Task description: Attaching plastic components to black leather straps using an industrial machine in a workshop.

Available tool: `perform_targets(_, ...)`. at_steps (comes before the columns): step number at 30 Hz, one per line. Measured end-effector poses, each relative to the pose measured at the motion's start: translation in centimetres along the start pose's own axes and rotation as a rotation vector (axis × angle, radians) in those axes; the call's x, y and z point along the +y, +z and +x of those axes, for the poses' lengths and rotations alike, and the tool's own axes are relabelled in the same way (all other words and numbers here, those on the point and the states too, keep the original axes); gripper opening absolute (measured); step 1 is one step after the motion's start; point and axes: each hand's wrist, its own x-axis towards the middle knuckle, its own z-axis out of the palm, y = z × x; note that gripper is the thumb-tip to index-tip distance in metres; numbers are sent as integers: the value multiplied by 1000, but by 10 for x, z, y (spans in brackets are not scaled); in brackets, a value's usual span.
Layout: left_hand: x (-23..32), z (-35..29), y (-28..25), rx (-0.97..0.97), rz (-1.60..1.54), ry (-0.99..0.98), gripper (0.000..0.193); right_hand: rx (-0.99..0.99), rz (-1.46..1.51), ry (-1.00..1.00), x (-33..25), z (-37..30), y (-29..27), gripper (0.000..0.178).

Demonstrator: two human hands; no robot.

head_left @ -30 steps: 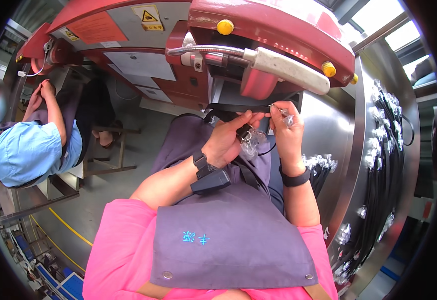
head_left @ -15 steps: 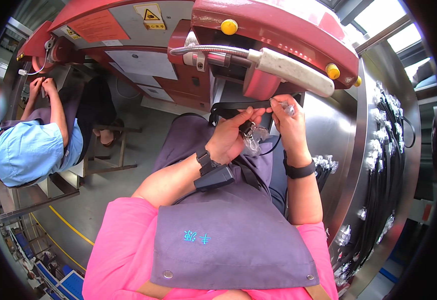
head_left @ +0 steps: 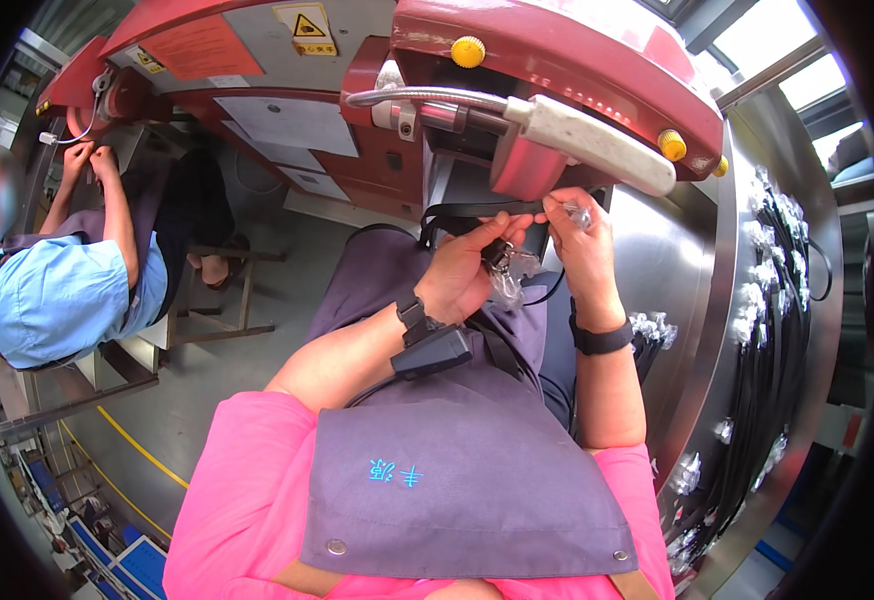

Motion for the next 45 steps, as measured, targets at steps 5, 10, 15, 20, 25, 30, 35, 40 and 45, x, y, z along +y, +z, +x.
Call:
perform_targets(5, -2, 2, 0, -17, 28, -4, 25, 29, 89, 4, 0, -5, 0, 7)
perform_targets(10, -3, -2, 12, -24, 43, 13, 20, 55, 172, -35, 2, -10, -3, 5)
perform_targets(15, -3, -14, 17, -79, 144, 75, 15, 65, 198, -217, 16, -25, -7, 5)
perform_targets(20, 1, -31, 15, -146, 301, 104, 22, 101, 123, -478, 28, -47, -12, 10)
perform_targets(25, 7, -40, 10, -235, 418, 164, 19, 155, -196, -704, 23, -63, -11, 20)
perform_targets(30, 6, -41, 8, -251, 480, 197, 18, 184, -404, -820, 17, -69, -15, 23)
perform_targets(35, 7, -38, 6, -214, 448, 175, 19, 130, -396, -766, 8, -65, -13, 18)
perform_targets(40, -1, -23, -3, -69, 199, 30, 21, 164, -291, -517, 9, -53, -1, 10)
perform_targets(45, -1, -12, -5, -5, 120, -10, 23, 162, -215, -408, 18, -33, 3, 8)
